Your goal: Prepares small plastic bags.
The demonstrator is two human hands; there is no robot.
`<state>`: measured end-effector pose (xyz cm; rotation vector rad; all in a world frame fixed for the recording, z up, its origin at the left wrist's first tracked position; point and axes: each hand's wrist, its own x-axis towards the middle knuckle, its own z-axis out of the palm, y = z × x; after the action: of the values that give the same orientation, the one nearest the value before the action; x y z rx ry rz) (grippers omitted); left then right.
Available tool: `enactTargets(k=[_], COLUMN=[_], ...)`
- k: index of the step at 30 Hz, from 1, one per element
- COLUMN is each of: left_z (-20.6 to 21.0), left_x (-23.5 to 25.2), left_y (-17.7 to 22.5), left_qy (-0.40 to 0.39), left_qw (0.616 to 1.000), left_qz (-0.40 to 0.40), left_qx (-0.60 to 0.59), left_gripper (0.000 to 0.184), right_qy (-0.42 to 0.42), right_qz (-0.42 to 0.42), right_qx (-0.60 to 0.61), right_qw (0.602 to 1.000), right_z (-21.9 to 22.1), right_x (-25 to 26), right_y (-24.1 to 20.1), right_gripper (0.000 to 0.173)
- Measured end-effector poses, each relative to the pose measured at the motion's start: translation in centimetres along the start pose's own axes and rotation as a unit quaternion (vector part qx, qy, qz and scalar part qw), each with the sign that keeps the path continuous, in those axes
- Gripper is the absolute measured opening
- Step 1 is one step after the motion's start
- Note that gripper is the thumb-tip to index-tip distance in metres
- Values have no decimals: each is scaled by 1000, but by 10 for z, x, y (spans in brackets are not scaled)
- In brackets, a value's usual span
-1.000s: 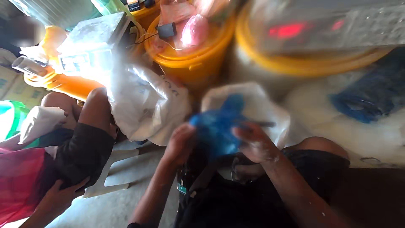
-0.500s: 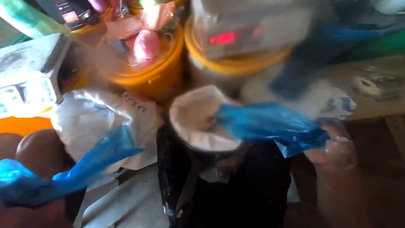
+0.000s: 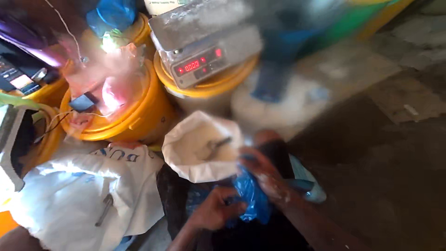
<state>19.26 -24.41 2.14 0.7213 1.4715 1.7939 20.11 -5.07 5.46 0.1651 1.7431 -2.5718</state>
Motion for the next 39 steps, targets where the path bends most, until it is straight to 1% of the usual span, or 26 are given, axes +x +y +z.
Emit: enactTargets(k=[1, 3, 5, 6, 7, 9, 10, 11, 13, 14, 16, 17, 18, 19, 20, 22, 23, 25, 26, 27, 29, 30, 32, 35, 37, 39], left_z=[1, 0, -5, -6, -6, -8, -11, -14, -18, -16, -9, -8, -10, -14, -19, -26, -28, -32, -32, -30, -27, -27, -29, -32, -27, -19], left_x=[3, 8, 15, 18, 20, 24, 24, 23, 17, 16, 19, 22, 24, 24, 22, 16, 13, 8, 8, 10, 14, 14, 9, -8, -17, -25], left_y=[1, 11, 20, 23, 25, 31, 32, 30, 22, 18, 7, 1, -2, -3, -1, 4, 7, 15, 20, 23, 29, 32, 38, 37, 32, 31], left_qy=[37, 164, 250, 273, 291, 328, 346, 352, 314, 276, 225, 227, 240, 262, 281, 284, 273, 233, 209, 192, 187, 202, 260, 348, 372, 386], left_qw=[999, 975, 940, 932, 929, 927, 928, 932, 945, 951, 945, 928, 909, 891, 882, 907, 928, 964, 974, 980, 982, 979, 965, 937, 928, 923], left_qz=[-9, -32, -30, -29, -33, -31, -18, 8, 56, 61, 63, 73, 82, 92, 96, 63, 35, -12, -28, -36, -25, -13, 2, 4, 5, -4], left_qx=[-31, -149, -229, -237, -224, -176, -138, -84, 65, 126, 231, 286, 330, 358, 365, 305, 250, 131, 79, 41, 8, 10, 28, 19, 10, 14], left_gripper=[14, 25, 28, 29, 30, 29, 26, 23, 14, 20, 45, 48, 43, 31, 22, 16, 16, 13, 12, 12, 11, 11, 22, 26, 27, 27], right_qy=[15, -12, -85, -118, -134, -110, -95, -79, -18, 20, 61, 50, 17, -25, -78, -144, -139, -134, -150, -171, -182, -158, -55, 122, 183, 189], right_qz=[-66, -184, -202, -196, -199, -210, -197, -164, -84, -63, -19, 8, 31, 44, 39, 7, -32, -126, -154, -168, -180, -178, -186, -261, -298, -233], right_qx=[-96, -260, -335, -355, -364, -353, -333, -296, -204, -173, -129, -102, -86, -96, -128, -197, -236, -307, -321, -319, -303, -308, -351, -431, -472, -566], right_qw=[993, 948, 917, 907, 900, 905, 917, 938, 975, 983, 990, 993, 996, 994, 988, 970, 961, 934, 922, 917, 918, 921, 916, 855, 809, 767], right_z=[-6, -21, -27, -28, -28, -29, -30, -31, -24, -17, -3, 3, 4, 4, 1, -8, -11, -19, -22, -23, -22, -22, -27, -55, -79, -88], right_x=[2, -2, -15, -22, -27, -26, -22, -19, -11, -6, 3, 7, 10, 12, 12, 8, 6, 10, 14, 17, 23, 29, 52, 133, 203, 254], right_y=[3, 16, 30, 37, 46, 58, 58, 52, 36, 31, 26, 24, 24, 24, 25, 27, 29, 34, 34, 34, 31, 26, 3, -26, -26, -27], right_gripper=[18, 28, 53, 60, 56, 30, 23, 21, 19, 17, 13, 10, 9, 11, 17, 32, 42, 74, 81, 76, 40, 26, 20, 22, 23, 24])
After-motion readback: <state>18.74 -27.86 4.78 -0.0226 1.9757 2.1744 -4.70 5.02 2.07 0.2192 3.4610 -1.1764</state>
